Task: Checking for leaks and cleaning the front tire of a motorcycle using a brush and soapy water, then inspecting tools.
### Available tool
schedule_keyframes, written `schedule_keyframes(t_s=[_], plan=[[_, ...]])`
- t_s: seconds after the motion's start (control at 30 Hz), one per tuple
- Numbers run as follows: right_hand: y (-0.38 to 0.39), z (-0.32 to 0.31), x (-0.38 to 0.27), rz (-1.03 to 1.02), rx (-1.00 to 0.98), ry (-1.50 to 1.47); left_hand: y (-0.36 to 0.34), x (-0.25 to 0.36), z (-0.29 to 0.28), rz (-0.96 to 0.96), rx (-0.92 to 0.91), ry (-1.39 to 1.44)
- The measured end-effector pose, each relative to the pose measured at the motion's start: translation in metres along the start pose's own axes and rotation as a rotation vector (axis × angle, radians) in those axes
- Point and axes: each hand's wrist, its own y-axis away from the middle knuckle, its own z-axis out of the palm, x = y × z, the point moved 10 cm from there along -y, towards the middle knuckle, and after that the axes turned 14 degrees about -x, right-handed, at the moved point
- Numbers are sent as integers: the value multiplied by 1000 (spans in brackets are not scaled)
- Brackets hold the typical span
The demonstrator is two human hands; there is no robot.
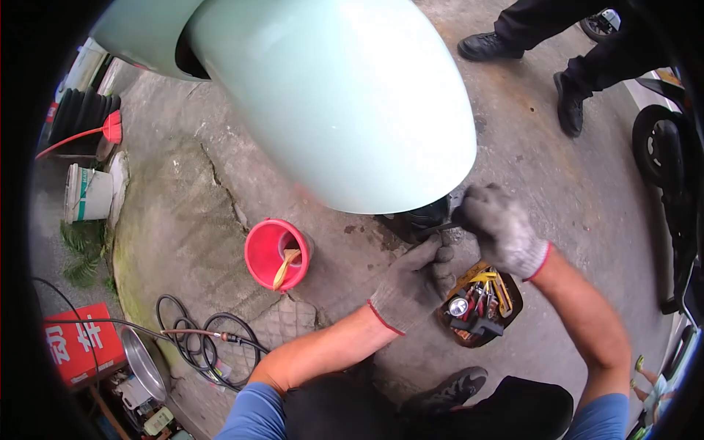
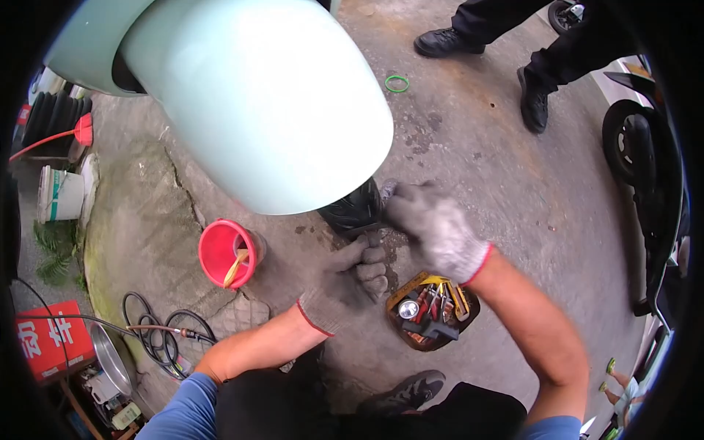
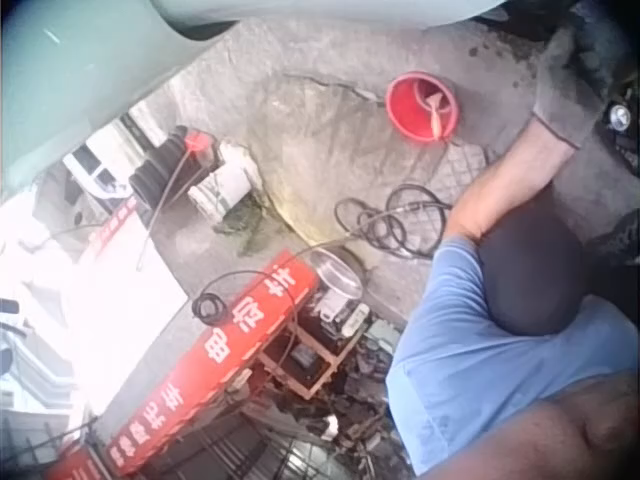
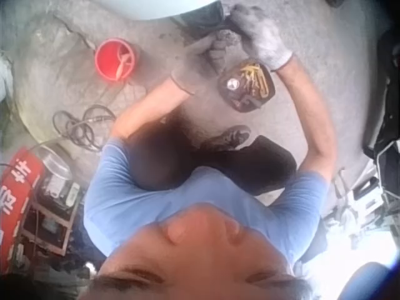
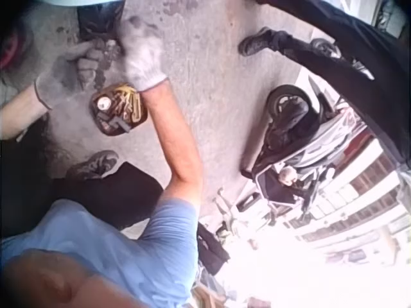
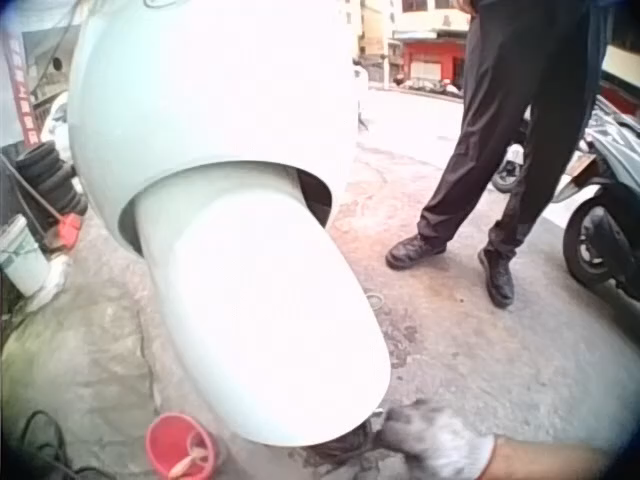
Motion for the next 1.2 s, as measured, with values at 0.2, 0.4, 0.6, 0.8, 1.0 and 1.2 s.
schedule_keyframes(t_s=[0.2, 0.4, 0.6, 0.8, 1.0, 1.2], plan=[[14, -10, -6, -44, 142, 44, -2, -4, 5, -39, -42, 34], [19, 5, -10, -50, 138, 114, -2, -3, 13, -12, -103, 18], [18, 4, -12, 14, 180, 69, 0, -4, 1, -31, -39, 62], [18, -14, -12, -51, 329, 48, -3, -6, 23, -69, -208, 76], [14, 5, -15, -67, 227, 21, 0, -4, 15, -44, -145, 102], [24, 16, 3, 67, 183, 55, -1, -4, 6, -77, -98, 54]])
